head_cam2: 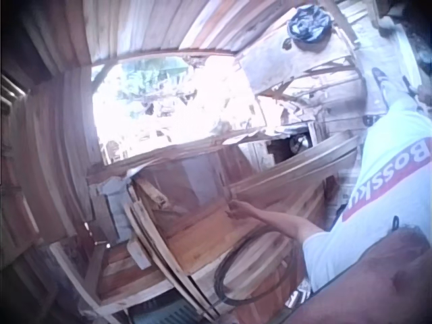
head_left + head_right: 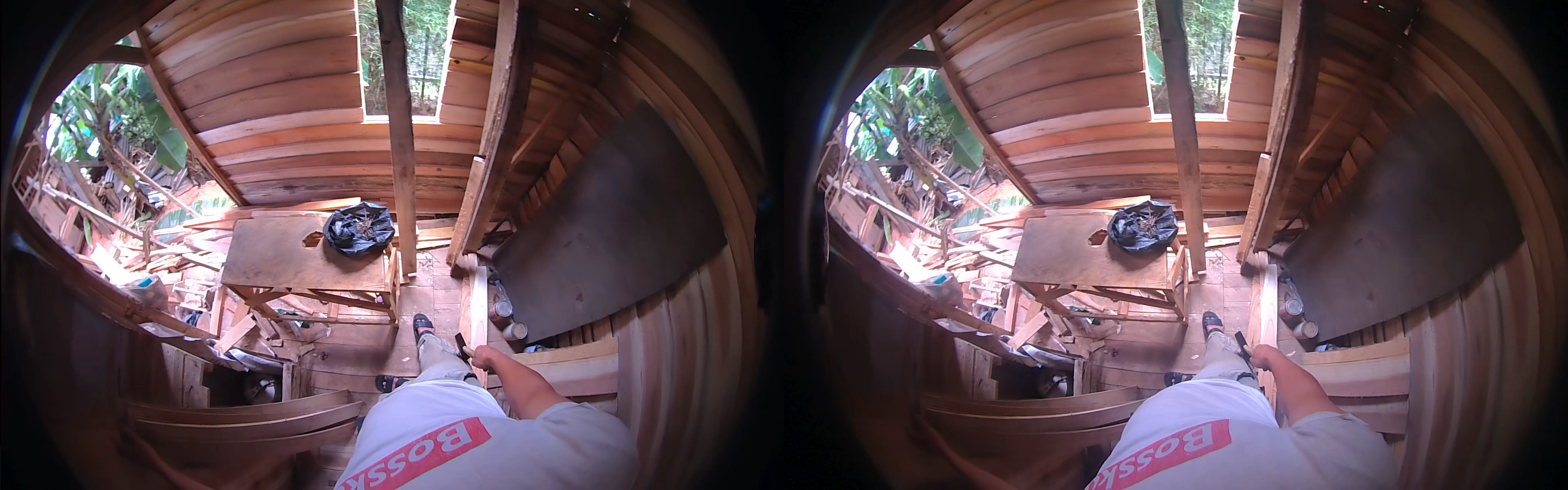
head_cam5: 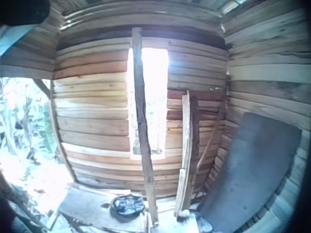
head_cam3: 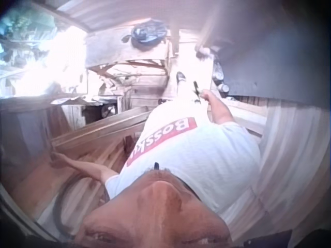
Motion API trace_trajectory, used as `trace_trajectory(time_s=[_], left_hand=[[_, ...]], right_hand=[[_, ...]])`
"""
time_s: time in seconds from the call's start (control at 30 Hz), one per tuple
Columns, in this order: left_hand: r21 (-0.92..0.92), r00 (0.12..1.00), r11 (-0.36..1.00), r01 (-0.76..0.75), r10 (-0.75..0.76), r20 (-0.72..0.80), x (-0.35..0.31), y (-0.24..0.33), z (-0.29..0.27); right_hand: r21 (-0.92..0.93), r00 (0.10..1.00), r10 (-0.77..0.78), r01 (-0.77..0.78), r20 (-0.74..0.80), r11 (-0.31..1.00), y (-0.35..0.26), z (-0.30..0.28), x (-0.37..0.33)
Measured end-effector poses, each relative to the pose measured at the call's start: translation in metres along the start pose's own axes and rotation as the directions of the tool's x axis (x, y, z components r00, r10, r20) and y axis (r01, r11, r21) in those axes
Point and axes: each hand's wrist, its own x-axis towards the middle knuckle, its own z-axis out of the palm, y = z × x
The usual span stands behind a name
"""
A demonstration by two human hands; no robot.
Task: The person hammers nails into wooden planks to secure them to the floor and wall structures inside a wooden building. They repeatedly pick up nails, position planks, and strike them with a hammer while another person works nearby.
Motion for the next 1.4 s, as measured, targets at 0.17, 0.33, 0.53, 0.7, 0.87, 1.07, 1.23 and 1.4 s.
trace_trajectory(time_s=[0.17,0.33,0.53,0.7,0.87,1.07,1.23,1.4], left_hand=[[-0.043,0.962,0.962,-0.271,0.269,-0.039,0.000,0.033,-0.027],[-0.397,0.990,0.912,-0.108,0.062,-0.125,-0.016,0.124,-0.095],[-0.768,0.750,0.381,0.514,0.235,0.618,-0.147,0.241,-0.087],[-0.440,0.302,0.036,0.897,0.678,0.670,-0.178,0.464,-0.257],[-0.235,0.237,-0.236,0.943,0.971,-0.023,-0.154,0.565,-0.350],[0.113,0.082,-0.001,0.994,0.694,-0.715,-0.110,0.654,-0.468],[0.560,0.294,0.175,0.810,0.705,-0.646,-0.153,0.673,-0.524],[0.558,0.219,0.238,0.795,0.744,-0.631,-0.173,0.708,-0.522]], right_hand=[[-0.006,1.000,0.010,-0.010,0.006,1.000,-0.009,-0.011,-0.019],[0.086,0.993,0.102,-0.107,0.063,0.991,-0.003,-0.010,-0.015],[0.163,0.986,0.096,-0.118,0.136,0.980,0.003,-0.004,0.004],[0.234,0.991,0.048,-0.076,0.127,0.969,0.007,-0.022,0.015],[0.304,0.994,-0.082,0.055,0.076,0.951,0.023,-0.048,0.006],[0.551,0.989,0.076,-0.136,0.129,0.823,0.071,-0.021,0.037],[0.701,0.953,0.227,-0.300,0.198,0.647,0.118,0.023,0.055],[0.714,0.937,0.289,-0.337,0.194,0.613,0.130,0.032,0.035]])
